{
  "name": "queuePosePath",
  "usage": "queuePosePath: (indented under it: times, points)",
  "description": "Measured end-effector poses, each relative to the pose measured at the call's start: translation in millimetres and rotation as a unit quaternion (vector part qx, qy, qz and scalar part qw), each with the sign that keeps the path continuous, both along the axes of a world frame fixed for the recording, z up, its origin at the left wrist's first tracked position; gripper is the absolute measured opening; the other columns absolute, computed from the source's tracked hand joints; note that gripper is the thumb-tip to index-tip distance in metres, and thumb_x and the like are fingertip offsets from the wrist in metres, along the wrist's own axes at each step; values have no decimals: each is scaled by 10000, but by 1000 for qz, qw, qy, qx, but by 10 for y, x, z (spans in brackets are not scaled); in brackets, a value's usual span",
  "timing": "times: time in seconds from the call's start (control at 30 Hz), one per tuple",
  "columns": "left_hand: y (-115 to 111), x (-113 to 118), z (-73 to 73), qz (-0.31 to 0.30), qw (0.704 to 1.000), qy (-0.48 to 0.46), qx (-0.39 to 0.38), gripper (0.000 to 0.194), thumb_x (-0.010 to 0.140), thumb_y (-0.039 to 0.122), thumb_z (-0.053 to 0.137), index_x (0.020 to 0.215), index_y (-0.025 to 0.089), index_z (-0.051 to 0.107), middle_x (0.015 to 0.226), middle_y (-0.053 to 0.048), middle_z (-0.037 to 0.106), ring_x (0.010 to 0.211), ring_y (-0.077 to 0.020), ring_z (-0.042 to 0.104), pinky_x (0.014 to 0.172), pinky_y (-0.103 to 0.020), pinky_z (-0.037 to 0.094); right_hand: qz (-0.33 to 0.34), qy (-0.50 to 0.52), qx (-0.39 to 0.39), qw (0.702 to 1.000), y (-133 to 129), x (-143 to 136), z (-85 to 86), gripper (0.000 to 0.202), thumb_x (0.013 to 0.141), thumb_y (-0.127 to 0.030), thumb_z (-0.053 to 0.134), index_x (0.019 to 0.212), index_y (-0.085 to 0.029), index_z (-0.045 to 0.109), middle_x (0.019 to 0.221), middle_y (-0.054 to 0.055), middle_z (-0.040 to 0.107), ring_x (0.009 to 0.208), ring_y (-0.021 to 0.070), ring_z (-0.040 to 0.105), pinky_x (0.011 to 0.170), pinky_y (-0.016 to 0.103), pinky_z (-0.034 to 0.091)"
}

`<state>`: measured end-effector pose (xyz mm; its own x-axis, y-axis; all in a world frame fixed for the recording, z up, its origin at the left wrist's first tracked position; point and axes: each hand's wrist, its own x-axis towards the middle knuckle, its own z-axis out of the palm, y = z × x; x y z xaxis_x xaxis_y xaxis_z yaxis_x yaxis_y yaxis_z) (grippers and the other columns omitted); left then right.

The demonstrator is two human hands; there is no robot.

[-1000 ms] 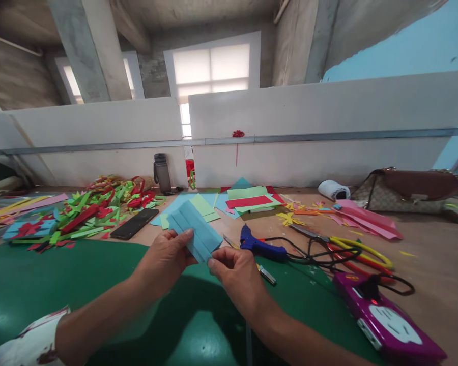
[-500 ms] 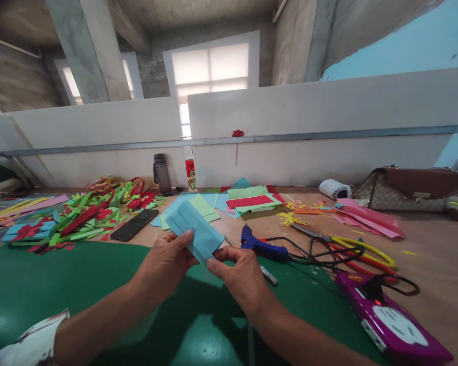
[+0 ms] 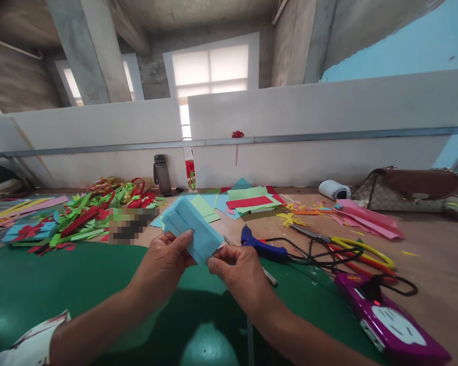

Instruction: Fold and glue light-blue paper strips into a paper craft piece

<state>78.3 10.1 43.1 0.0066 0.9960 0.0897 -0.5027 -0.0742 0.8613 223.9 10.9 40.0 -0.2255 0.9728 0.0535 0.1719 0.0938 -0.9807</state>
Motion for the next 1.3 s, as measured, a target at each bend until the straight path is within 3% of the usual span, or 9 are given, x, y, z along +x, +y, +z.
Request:
queuePosePath:
  times: [0.23, 0.47, 0.73, 0.83, 0.97, 1.3]
  points:
    - [9, 7, -5, 1, 1000, -7, 2, 243, 701, 287, 693, 799, 93, 584, 721, -90, 695, 679, -220, 661, 673, -373, 528, -22, -24, 12, 999, 12, -15, -2, 238, 625, -378, 649, 592, -143, 628, 531, -25, 522, 505, 99, 394, 512, 240, 305]
    - [19, 9, -16, -4, 1000, -19, -3, 245, 696, 289, 701, 794, 100, 580, 743, -97, 697, 737, -239, 666, 699, -385, 525, -21, 13, -12, 1000, 2, -40, -1, 226, 613, -361, 647, 604, -138, 616, 548, -13, 531, 515, 104, 407, 511, 245, 318]
    - [-3, -1, -12, -46, 998, -51, -4, 194, 775, 248, 630, 875, 91, 576, 791, -111, 701, 742, -221, 670, 725, -377, 528, -28, 22, -5, 999, 86, -4, -123, 263, 608, -381, 671, 547, -154, 552, 487, -41, 471, 462, 85, 370, 472, 233, 296]
    - [-10, -8, 2, -51, 997, -63, -9, 223, 770, 253, 638, 916, 94, 582, 825, -114, 702, 754, -226, 671, 712, -374, 535, -24, 26, 26, 999, 89, -5, -95, 275, 593, -397, 688, 554, -157, 559, 517, -25, 527, 498, 107, 447, 505, 239, 350]
    - [-21, -13, 16, -51, 996, -74, -16, 220, 755, 243, 655, 913, 110, 582, 852, -106, 701, 768, -226, 669, 699, -371, 542, -22, 63, 23, 997, 64, -10, -2, 318, 558, -370, 732, 777, -159, 642, 741, 39, 673, 689, 179, 593, 628, 257, 441]
    - [-20, -9, 11, -68, 995, -71, -14, 159, 824, 206, 577, 929, 87, 567, 856, -114, 695, 774, -199, 659, 728, -347, 539, 27, 94, -11, 995, -31, -10, 77, 328, 607, -373, 726, 843, -146, 720, 763, 49, 701, 722, 187, 610, 683, 275, 466]
